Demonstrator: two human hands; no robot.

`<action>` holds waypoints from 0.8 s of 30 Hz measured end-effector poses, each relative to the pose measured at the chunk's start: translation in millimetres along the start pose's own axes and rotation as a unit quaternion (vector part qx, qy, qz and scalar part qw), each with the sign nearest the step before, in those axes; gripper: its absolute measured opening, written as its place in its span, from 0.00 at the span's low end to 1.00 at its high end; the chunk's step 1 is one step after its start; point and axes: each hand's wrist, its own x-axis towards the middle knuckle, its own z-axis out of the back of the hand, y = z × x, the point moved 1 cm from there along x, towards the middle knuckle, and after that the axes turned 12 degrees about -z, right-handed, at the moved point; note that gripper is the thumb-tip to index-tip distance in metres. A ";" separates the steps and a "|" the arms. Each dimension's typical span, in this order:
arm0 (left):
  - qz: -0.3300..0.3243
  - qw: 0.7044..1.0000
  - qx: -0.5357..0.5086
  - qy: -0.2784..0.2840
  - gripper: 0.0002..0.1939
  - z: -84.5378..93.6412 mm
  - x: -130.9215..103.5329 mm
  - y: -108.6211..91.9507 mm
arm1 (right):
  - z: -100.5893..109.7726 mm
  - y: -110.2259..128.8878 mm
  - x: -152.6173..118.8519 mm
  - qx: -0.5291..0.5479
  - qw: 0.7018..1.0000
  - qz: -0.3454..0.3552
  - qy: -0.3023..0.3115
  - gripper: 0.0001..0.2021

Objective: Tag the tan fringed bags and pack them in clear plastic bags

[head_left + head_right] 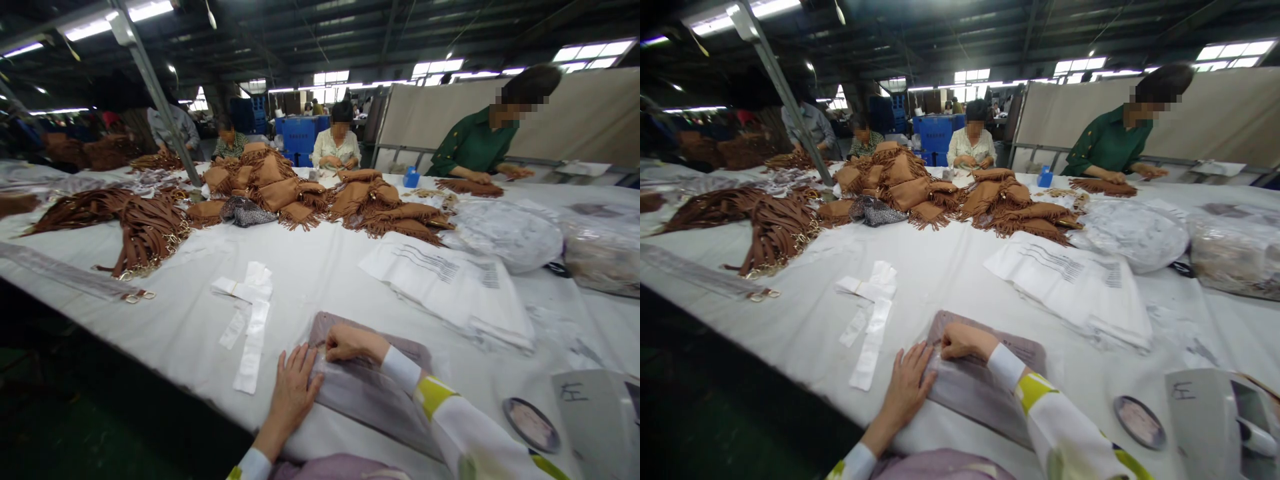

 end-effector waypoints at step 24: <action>0.010 0.998 -0.047 -0.044 0.24 -5.1 -5.7 0.7 | -13.9 -111.7 -119.5 0.009 0.815 -0.404 -0.416 0.20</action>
